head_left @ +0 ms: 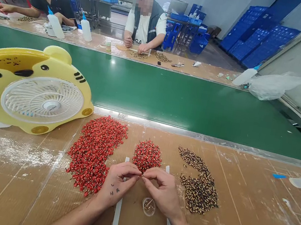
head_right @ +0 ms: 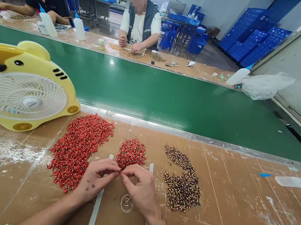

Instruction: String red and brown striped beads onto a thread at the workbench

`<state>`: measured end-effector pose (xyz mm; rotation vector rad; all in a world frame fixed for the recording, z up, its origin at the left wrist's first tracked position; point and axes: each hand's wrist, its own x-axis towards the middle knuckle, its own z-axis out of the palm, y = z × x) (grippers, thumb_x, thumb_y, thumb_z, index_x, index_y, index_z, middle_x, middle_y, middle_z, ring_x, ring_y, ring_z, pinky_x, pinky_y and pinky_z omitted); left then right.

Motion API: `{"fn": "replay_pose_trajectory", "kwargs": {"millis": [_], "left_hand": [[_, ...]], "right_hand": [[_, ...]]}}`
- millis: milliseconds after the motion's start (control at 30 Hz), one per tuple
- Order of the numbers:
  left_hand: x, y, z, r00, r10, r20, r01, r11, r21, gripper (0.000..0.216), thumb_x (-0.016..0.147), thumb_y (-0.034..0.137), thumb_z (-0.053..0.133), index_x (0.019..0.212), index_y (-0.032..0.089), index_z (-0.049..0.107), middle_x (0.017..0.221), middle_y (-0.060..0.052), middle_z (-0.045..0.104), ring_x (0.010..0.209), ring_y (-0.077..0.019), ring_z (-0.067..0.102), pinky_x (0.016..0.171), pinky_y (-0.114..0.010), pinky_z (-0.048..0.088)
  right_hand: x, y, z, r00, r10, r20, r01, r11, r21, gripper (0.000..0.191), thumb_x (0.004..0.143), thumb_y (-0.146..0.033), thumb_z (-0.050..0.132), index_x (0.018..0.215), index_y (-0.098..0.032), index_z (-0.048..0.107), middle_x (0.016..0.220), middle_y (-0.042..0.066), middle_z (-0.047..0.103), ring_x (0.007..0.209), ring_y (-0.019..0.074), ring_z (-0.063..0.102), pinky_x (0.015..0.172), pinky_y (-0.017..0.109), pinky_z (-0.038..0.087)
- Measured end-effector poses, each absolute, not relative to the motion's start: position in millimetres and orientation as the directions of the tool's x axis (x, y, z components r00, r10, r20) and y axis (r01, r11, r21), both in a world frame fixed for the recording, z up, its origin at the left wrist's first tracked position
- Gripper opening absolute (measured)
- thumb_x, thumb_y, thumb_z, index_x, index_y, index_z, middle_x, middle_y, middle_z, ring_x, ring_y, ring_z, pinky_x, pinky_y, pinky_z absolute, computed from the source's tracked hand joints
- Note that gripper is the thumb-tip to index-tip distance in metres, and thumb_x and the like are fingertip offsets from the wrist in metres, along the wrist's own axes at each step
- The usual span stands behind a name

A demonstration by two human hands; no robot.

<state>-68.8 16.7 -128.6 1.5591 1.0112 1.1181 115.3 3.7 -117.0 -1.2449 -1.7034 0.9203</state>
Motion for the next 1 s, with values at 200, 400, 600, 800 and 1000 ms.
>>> {"fn": "replay_pose_trajectory", "kwargs": {"millis": [200,400,600,800,1000], "left_hand": [[-69,15,-130,0.261,0.925,0.275,0.141,-0.318,0.937,0.017,0.084,0.010,0.064,0.087,0.018,0.078,0.084,-0.008,0.075,0.078,-0.0164,0.070,0.072,-0.023,0.054],[-71,15,-126,0.257,0.955,0.149,0.146,-0.190,0.971,0.012,0.082,0.013,0.067,0.083,0.017,0.078,0.077,-0.006,0.074,0.070,-0.0153,0.067,0.065,-0.022,0.051],[-71,14,-129,0.272,0.961,-0.053,-0.040,0.066,0.997,0.007,0.076,0.017,0.071,0.076,0.016,0.078,0.075,-0.007,0.075,0.068,-0.0163,0.067,0.063,-0.023,0.051],[-67,11,-135,0.272,0.951,-0.147,-0.138,0.190,0.972,0.005,0.074,0.019,0.075,0.077,0.015,0.075,0.070,-0.005,0.074,0.062,-0.0139,0.066,0.061,-0.021,0.051],[-67,8,-130,0.266,0.957,-0.117,-0.096,0.147,0.984,0.009,0.076,0.021,0.073,0.082,0.014,0.074,0.070,-0.005,0.073,0.062,-0.0149,0.066,0.061,-0.023,0.051]], "right_hand": [[111,2,-116,-0.185,0.958,0.218,0.366,0.273,-0.890,0.012,0.086,-0.014,0.063,0.080,-0.020,0.072,0.080,0.003,0.071,0.074,0.0175,0.066,0.071,0.028,0.051],[116,2,-116,-0.207,0.970,0.129,0.306,0.189,-0.933,0.010,0.087,-0.020,0.065,0.082,-0.020,0.074,0.084,0.005,0.073,0.076,0.0176,0.066,0.072,0.027,0.052],[120,8,-115,-0.216,0.976,-0.020,0.134,0.010,-0.991,0.011,0.081,-0.027,0.073,0.077,-0.018,0.076,0.077,0.005,0.071,0.070,0.0166,0.065,0.061,0.023,0.050],[123,9,-113,-0.242,0.968,-0.061,0.180,-0.017,-0.983,0.015,0.082,-0.030,0.073,0.076,-0.018,0.079,0.073,0.005,0.071,0.066,0.0157,0.062,0.059,0.023,0.046],[122,7,-114,-0.242,0.967,-0.075,0.161,-0.037,-0.986,0.015,0.082,-0.031,0.073,0.076,-0.018,0.078,0.072,0.004,0.070,0.066,0.0151,0.061,0.060,0.023,0.046]]}}
